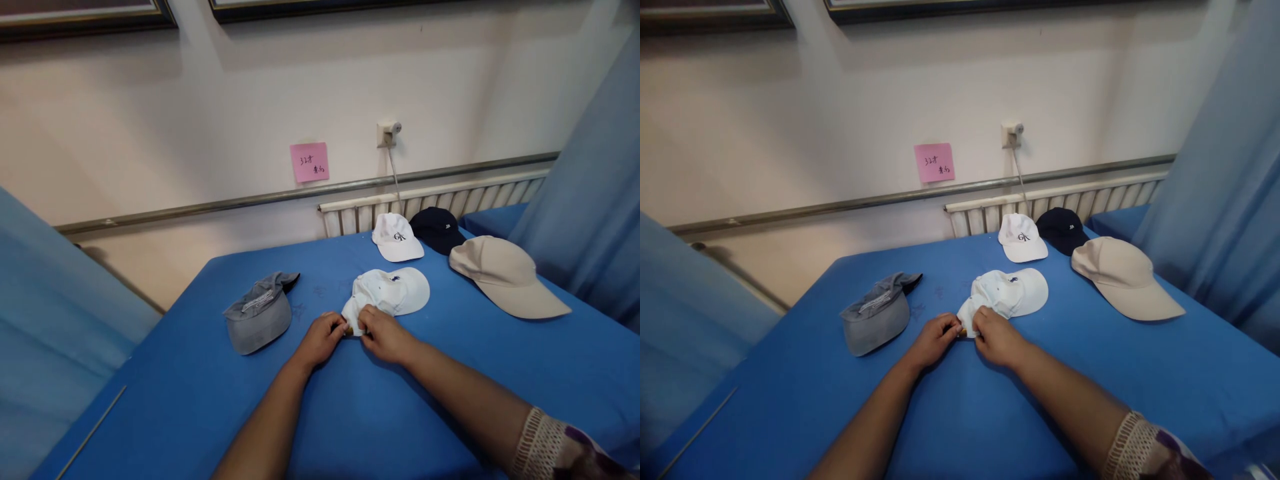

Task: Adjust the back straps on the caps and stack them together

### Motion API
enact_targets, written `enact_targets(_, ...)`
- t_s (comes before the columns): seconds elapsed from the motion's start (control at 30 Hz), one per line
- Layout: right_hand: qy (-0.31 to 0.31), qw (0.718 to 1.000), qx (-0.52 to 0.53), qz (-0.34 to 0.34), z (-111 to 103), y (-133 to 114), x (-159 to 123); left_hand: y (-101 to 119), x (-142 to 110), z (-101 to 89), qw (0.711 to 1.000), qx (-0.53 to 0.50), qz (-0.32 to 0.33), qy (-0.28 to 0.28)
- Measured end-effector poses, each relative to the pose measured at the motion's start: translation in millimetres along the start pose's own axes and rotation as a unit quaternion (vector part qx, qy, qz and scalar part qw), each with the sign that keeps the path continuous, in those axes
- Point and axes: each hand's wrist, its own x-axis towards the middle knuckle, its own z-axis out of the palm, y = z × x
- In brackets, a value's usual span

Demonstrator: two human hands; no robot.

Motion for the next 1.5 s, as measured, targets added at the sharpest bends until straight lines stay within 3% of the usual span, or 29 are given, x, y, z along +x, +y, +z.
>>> enact_targets(0.27, 0.013, 0.997, 0.073, -0.016, 8, 8, 1, 0, 0, -0.9, 1.000, 0.014, 0.020, -0.004)
enact_targets(0.37, 0.018, 0.990, 0.140, 0.028, 9, 10, 3, 3, 0, -1.2, 1.000, 0.011, 0.019, 0.004)
enact_targets(0.53, 0.044, 0.972, 0.209, 0.099, 4, 13, 8, 10, -3, 0.7, 0.997, -0.026, 0.010, 0.076)
enact_targets(0.7, 0.053, 0.968, 0.225, 0.098, 5, 15, 9, 11, -5, 0.3, 1.000, 0.009, 0.021, 0.022)
enact_targets(0.87, 0.044, 0.974, 0.205, 0.091, 11, 12, 6, 19, -6, -0.3, 0.995, 0.073, 0.062, 0.007)
enact_targets(1.17, 0.019, 0.905, 0.401, 0.139, 10, 19, 9, 20, -5, 8.7, 0.995, 0.081, 0.058, -0.004)
enact_targets(1.3, 0.022, 0.918, 0.377, 0.117, 14, 21, 8, 18, -3, 9.5, 0.998, 0.064, 0.029, 0.002)
enact_targets(1.5, 0.008, 0.926, 0.361, 0.112, 17, 22, 4, 16, 0, 13.0, 0.998, -0.009, -0.004, 0.061)
